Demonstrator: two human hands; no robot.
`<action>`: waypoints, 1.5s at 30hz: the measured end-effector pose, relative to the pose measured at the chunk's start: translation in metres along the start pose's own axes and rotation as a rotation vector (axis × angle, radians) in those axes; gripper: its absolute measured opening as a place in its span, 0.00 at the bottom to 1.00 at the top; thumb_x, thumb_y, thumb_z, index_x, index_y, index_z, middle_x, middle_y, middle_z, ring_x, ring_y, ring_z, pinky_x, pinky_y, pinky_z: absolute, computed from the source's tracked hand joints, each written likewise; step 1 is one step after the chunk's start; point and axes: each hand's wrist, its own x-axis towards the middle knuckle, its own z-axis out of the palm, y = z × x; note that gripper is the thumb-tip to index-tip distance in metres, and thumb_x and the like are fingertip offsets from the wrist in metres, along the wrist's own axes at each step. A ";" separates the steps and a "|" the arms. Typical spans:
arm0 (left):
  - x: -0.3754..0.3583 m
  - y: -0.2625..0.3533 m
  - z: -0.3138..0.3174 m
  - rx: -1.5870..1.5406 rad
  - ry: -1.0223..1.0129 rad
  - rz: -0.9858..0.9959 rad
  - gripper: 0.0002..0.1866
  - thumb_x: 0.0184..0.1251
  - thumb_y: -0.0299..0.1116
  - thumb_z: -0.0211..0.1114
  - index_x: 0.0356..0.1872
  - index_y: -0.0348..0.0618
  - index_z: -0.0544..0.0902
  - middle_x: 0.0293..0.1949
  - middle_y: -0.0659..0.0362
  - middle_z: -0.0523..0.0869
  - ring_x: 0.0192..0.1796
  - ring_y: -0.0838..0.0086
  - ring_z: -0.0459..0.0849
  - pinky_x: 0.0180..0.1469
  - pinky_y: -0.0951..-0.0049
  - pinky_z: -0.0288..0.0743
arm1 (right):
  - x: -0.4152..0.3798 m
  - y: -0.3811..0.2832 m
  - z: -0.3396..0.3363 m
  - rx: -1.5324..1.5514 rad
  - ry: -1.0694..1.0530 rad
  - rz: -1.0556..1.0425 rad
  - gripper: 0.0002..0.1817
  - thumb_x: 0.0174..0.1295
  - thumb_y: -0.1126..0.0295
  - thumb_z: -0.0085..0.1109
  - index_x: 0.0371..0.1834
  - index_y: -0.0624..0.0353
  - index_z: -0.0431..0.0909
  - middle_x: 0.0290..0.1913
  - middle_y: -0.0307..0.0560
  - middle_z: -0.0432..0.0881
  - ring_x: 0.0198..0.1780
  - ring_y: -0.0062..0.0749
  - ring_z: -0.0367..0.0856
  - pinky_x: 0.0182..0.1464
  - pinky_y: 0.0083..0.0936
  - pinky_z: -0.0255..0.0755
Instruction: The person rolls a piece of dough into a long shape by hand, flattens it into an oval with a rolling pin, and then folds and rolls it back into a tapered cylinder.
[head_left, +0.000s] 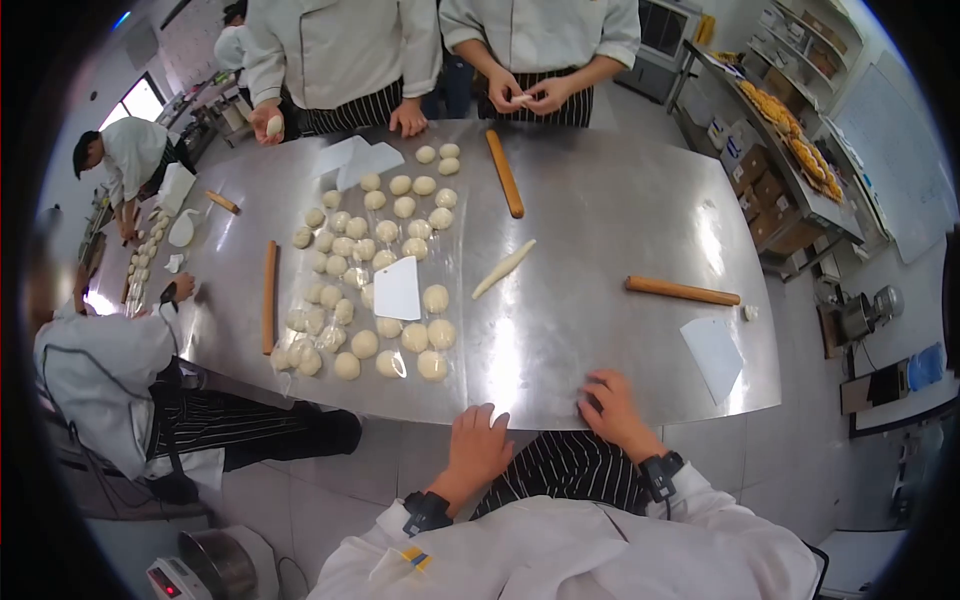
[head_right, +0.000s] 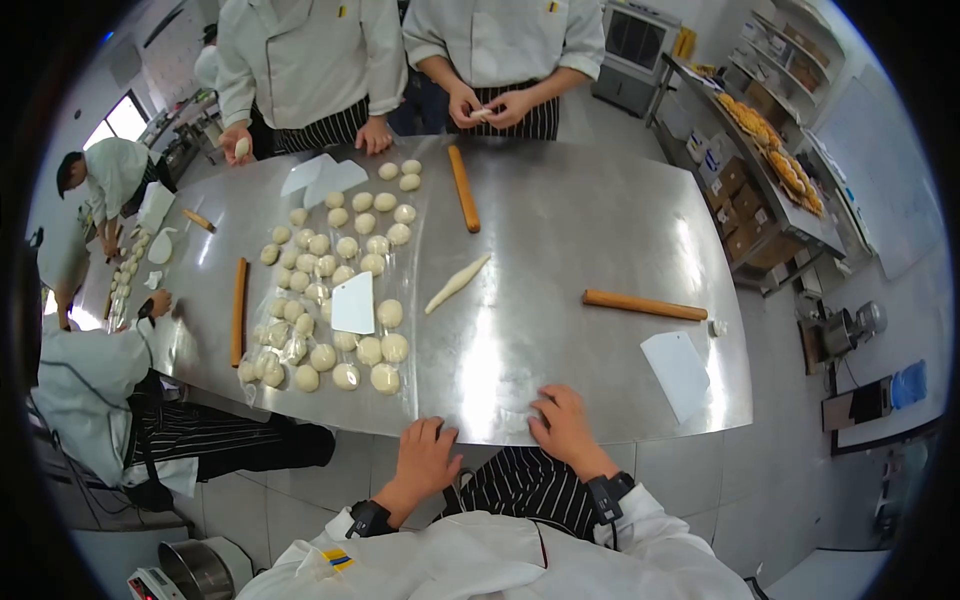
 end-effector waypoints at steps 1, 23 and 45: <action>-0.009 -0.002 0.000 -0.018 -0.005 -0.030 0.24 0.49 0.38 0.72 0.50 0.44 0.81 0.54 0.49 0.76 0.57 0.53 0.73 0.56 0.53 0.68 | -0.008 0.002 -0.005 0.012 -0.002 0.074 0.14 0.51 0.70 0.67 0.42 0.59 0.81 0.52 0.52 0.78 0.56 0.51 0.75 0.58 0.41 0.69; -0.109 -0.028 0.001 -0.077 -0.250 -0.228 0.24 0.58 0.46 0.68 0.52 0.44 0.81 0.55 0.49 0.77 0.57 0.54 0.77 0.57 0.54 0.73 | -0.115 -0.027 -0.024 0.152 -0.574 0.240 0.19 0.60 0.58 0.64 0.50 0.57 0.84 0.50 0.55 0.82 0.55 0.49 0.78 0.59 0.37 0.72; -0.354 -0.211 0.210 -0.380 -0.617 0.296 0.22 0.57 0.53 0.64 0.40 0.43 0.85 0.32 0.46 0.84 0.38 0.49 0.84 0.42 0.51 0.79 | -0.010 -0.063 -0.086 0.112 -0.331 0.060 0.11 0.59 0.63 0.67 0.40 0.55 0.85 0.33 0.48 0.84 0.33 0.42 0.83 0.41 0.34 0.77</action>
